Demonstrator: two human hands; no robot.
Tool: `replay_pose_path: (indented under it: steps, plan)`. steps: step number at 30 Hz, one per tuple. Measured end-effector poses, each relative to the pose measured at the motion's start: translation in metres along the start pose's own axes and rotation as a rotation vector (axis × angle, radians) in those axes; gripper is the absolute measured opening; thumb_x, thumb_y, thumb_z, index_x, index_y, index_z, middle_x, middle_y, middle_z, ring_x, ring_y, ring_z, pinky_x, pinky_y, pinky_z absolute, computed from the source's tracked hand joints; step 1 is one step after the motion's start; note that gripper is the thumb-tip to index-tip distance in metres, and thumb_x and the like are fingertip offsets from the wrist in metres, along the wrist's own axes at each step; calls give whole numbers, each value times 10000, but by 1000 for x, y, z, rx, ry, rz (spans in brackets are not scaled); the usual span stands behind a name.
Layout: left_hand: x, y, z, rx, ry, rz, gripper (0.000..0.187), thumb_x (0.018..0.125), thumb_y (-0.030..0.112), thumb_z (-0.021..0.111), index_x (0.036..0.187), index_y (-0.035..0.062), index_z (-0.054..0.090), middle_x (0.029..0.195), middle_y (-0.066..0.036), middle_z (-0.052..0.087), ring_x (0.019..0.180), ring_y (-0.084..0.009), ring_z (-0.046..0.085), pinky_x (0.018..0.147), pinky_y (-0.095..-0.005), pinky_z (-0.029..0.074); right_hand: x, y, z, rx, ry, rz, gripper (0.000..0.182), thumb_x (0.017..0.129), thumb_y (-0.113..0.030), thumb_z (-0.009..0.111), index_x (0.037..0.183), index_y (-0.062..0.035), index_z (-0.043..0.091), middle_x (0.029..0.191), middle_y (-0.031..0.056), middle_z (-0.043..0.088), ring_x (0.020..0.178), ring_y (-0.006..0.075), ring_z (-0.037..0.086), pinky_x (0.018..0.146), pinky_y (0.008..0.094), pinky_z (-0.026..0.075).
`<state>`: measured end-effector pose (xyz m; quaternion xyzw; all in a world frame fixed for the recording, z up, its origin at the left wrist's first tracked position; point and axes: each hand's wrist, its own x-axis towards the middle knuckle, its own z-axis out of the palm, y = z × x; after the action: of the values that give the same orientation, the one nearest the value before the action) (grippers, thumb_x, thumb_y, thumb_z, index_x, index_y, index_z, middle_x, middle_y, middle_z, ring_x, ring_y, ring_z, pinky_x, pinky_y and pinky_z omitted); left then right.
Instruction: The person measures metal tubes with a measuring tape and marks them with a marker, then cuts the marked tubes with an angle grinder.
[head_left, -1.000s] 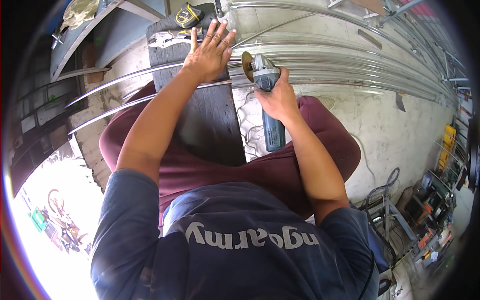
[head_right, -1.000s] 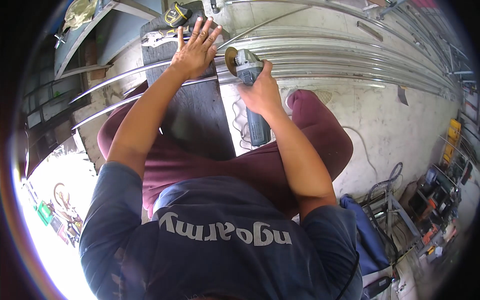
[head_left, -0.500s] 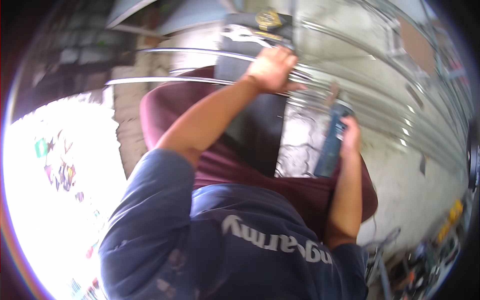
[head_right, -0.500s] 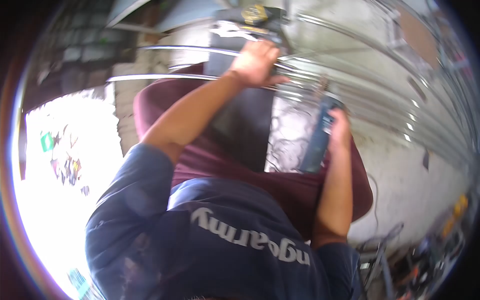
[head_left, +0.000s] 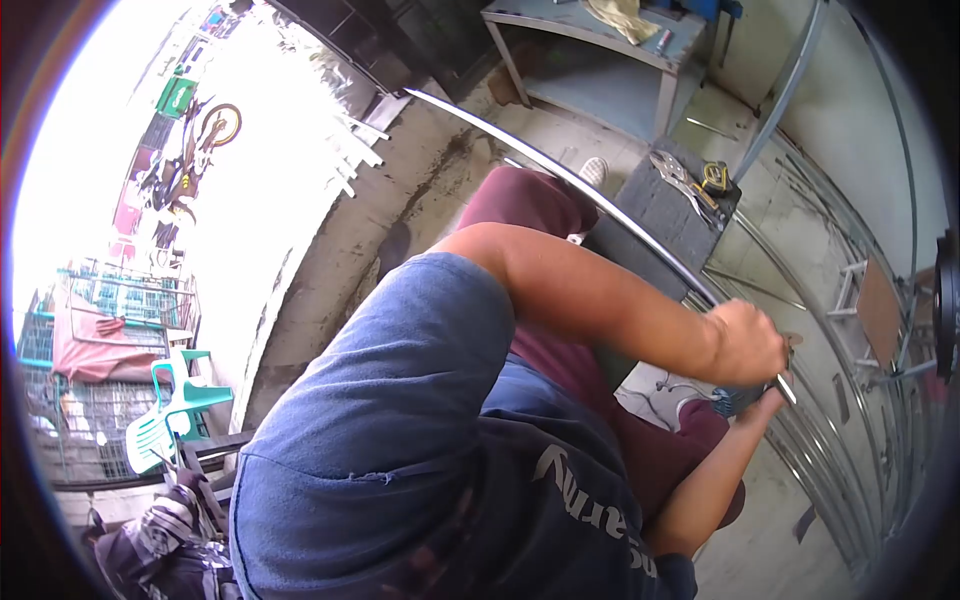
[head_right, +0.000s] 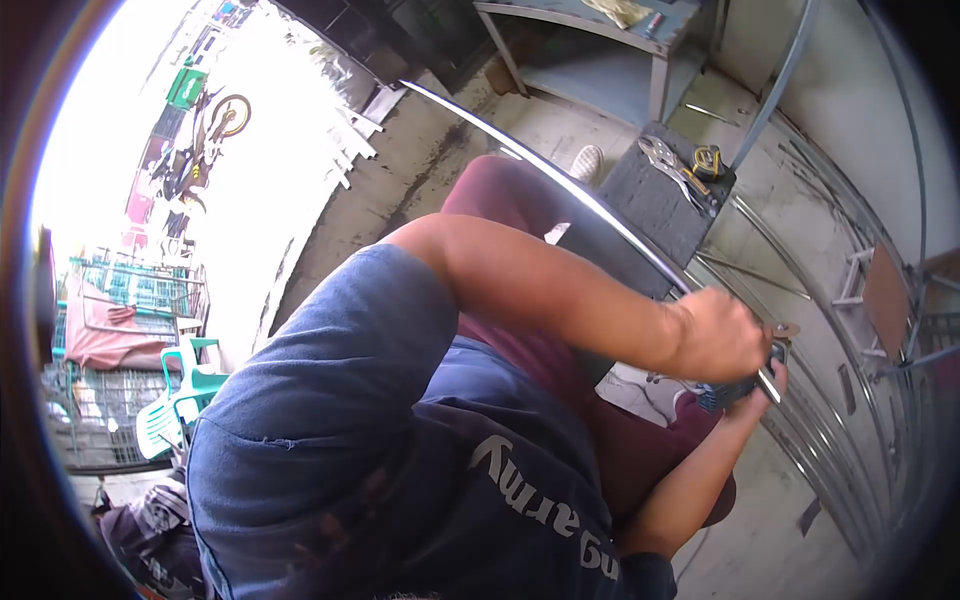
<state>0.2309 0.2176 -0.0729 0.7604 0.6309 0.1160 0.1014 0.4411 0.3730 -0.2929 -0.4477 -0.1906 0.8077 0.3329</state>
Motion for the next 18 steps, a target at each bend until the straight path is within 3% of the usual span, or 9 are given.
replay_pose_path:
  steps: [2,4,6,7,10,14,18]
  plan:
    - [-33,19,-33,-12,-41,14,214,988,187,700,1065,14,801,988,-141,840,950,-349,848,773,-487,696,0,-1,-10,-108,-102,-22,587,932,-453,620,1336,-42,730,1321,182,771,1257,347,728,1068,511,582]
    - [-73,27,-59,-26,-75,15,202,999,179,690,1016,15,805,1009,-140,837,970,-343,847,788,-483,701,24,-1,-32,-87,50,-86,501,979,-496,623,1156,-37,715,1057,169,786,943,339,773,849,471,635]
    - [-117,18,-75,10,-159,-51,203,1016,159,662,1023,9,799,1054,-147,835,1009,-350,841,833,-477,706,2,-1,-20,-80,4,28,528,1007,-527,612,1096,-11,684,919,169,742,812,322,741,748,447,633]
    - [-141,5,-71,21,-178,-116,200,1020,150,653,1018,14,800,1059,-154,834,1011,-352,839,845,-470,706,-18,1,3,-17,110,32,542,1016,-546,612,1050,-7,657,866,164,708,766,309,710,720,435,624]
    - [-216,-48,-76,36,-318,-307,203,1025,114,623,1006,13,798,1054,-175,834,1017,-357,834,872,-470,700,-25,7,-2,-55,69,-11,458,1037,-483,669,1035,-25,679,902,161,710,792,295,709,724,415,614]
    - [-313,-128,-96,114,-532,-651,162,939,95,704,1019,20,823,1070,-191,835,1053,-364,826,870,-473,690,-30,15,-2,-125,121,-17,433,1008,-502,747,985,-76,671,847,96,723,751,243,728,698,380,625]
    - [-415,-221,-100,219,-676,-778,128,916,67,738,1000,15,819,1044,-169,837,1045,-348,825,854,-467,665,-29,22,-2,-152,93,14,408,1032,-471,748,1015,-76,649,869,93,718,758,244,721,699,374,622]
